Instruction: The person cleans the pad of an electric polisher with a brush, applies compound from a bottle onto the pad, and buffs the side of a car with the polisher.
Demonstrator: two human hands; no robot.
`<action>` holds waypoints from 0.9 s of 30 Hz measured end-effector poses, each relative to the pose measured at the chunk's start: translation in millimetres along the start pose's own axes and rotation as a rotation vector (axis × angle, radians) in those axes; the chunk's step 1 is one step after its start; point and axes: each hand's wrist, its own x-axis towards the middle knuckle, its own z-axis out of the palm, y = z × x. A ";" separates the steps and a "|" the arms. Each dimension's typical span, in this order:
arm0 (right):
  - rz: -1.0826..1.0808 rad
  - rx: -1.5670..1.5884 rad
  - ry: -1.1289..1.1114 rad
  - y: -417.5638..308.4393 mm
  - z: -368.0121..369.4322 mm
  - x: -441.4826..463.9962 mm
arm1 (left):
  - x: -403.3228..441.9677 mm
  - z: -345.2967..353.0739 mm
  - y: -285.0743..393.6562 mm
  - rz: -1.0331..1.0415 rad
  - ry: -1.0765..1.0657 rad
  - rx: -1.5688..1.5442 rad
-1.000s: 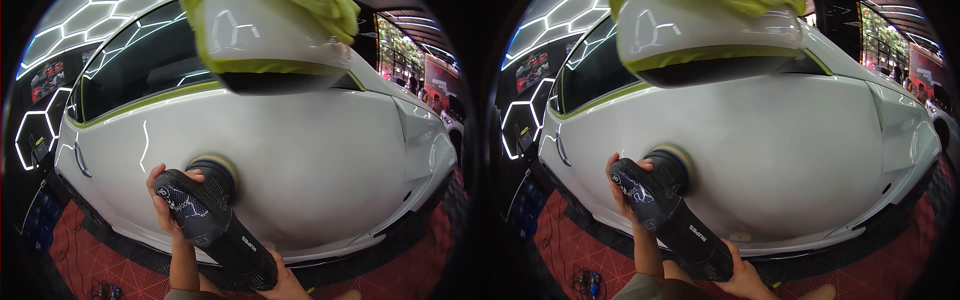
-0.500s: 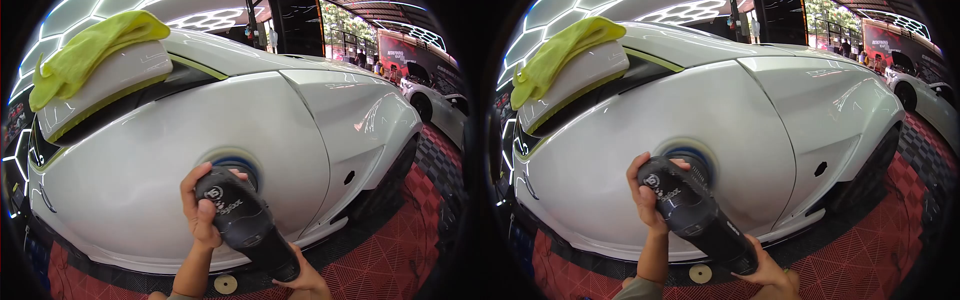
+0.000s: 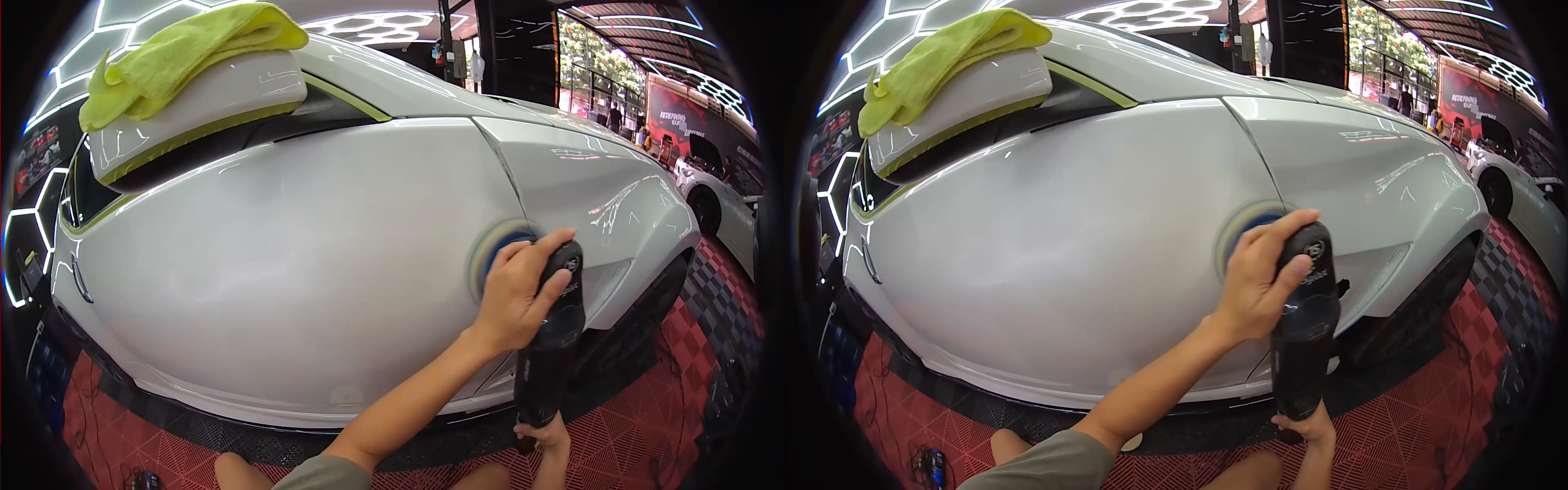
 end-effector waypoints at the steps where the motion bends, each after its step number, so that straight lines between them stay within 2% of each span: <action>1: -0.029 0.036 0.064 1.0 -1.0 -1.5 | 4.0 3.5 -0.4 0.006 -0.014 -0.006; 2: -0.059 0.071 0.118 1.9 -1.7 -1.2 | 8.5 3.1 -0.7 0.011 -0.024 -0.005; 8: 0.024 -0.036 0.027 -20.1 22.5 4.6 | 16.1 -55.6 0.1 0.032 -0.013 0.015; 9: 0.030 -0.046 -0.008 -27.7 34.9 0.7 | 14.8 -72.3 3.1 0.024 0.011 0.043; 11: 0.185 -0.228 0.060 -38.3 69.3 -4.9 | 13.3 -110.1 9.4 0.046 0.059 0.017; 12: 0.182 -0.241 0.031 -33.3 83.2 -2.0 | 9.4 -131.3 12.7 0.046 0.079 0.041; 14: -0.001 -0.353 0.128 -22.4 107.5 3.1 | -2.1 -173.2 21.9 -0.028 0.043 -0.042; 15: 0.143 -0.419 0.127 -27.5 123.0 2.2 | -11.5 -194.3 25.4 -0.028 0.052 -0.033; 18: 0.085 -0.452 0.023 -47.8 181.6 5.7 | -42.3 -248.1 29.2 -0.021 0.115 -0.132; 19: 0.081 -0.454 0.028 -49.9 198.3 8.3 | -52.6 -264.6 30.9 -0.047 0.134 -0.248; 20: 0.123 -0.541 0.025 -51.2 214.5 11.7 | -60.5 -281.8 32.6 -0.074 0.154 -0.361; 22: 0.167 -0.624 0.019 -56.7 251.5 18.3 | -71.3 -316.5 35.7 -0.041 0.191 -0.368; 27: -0.244 -0.738 -0.122 -87.0 350.6 27.6 | -84.8 -394.9 57.0 0.028 0.309 -0.474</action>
